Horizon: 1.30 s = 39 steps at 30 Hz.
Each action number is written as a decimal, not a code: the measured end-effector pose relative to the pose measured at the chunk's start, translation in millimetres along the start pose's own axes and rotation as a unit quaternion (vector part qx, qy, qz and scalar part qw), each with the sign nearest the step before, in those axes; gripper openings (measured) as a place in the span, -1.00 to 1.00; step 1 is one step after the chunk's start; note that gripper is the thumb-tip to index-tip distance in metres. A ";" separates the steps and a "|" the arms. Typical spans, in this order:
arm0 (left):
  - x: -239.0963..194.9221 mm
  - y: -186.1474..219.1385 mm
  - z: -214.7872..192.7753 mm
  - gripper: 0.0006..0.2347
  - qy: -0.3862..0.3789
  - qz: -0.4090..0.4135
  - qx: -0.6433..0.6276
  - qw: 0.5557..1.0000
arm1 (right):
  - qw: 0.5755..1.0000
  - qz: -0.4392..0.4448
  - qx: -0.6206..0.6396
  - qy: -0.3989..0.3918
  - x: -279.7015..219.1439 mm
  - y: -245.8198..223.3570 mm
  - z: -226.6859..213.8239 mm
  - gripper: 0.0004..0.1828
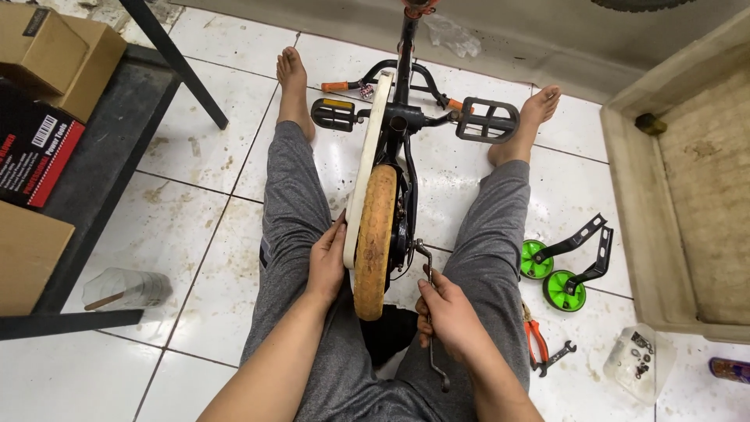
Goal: The person sits on the floor and works on a child's bicycle, using a wrench to tighten the rear wheel axle nuts. They rotate the wheel to check alignment and continue adjusting the nuts on both sides of the axle.
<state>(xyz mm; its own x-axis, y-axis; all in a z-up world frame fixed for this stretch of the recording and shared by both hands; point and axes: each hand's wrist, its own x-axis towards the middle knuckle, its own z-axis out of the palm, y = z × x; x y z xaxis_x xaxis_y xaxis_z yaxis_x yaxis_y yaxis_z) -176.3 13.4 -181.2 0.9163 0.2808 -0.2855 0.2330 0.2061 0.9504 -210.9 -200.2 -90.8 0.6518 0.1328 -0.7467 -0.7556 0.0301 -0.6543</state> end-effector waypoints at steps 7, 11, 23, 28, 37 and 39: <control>1.7 -7.0 -1.7 -0.61 -0.001 0.021 0.002 1.000 | 0.998 0.014 -0.038 -0.045 5.7 -21.9 -23.6 -0.62; 2.1 -4.9 -0.3 -0.61 -0.001 0.015 0.017 1.000 | 0.997 0.033 -0.037 -0.062 5.2 -31.7 -25.7 -0.54; 1.4 -4.5 -1.6 -0.61 -0.011 0.043 0.003 0.999 | 0.990 0.025 -0.139 -0.021 -0.4 -40.6 -15.4 -0.37; 7.1 -19.2 -8.8 -0.63 -0.038 0.064 -0.012 0.997 | 0.990 -0.008 -0.132 -0.049 7.6 -54.0 -20.7 -0.32; 5.9 -14.4 -6.6 -0.65 -0.029 0.067 -0.002 0.997 | 0.995 0.030 -0.088 -0.046 4.0 -63.6 -24.6 -0.29; 4.3 -10.8 -5.8 -0.65 -0.030 0.065 -0.007 0.997 | 0.996 0.031 -0.077 -0.038 0.1 -67.1 -22.0 -0.35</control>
<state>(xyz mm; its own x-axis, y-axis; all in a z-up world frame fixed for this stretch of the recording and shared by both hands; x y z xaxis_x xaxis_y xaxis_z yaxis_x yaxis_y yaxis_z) -176.8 17.8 -193.4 0.9565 0.2497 -0.1510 0.1062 0.1838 0.9772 -158.8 -224.0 -49.6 0.5936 0.2041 -0.7785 -0.7715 -0.1312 -0.6226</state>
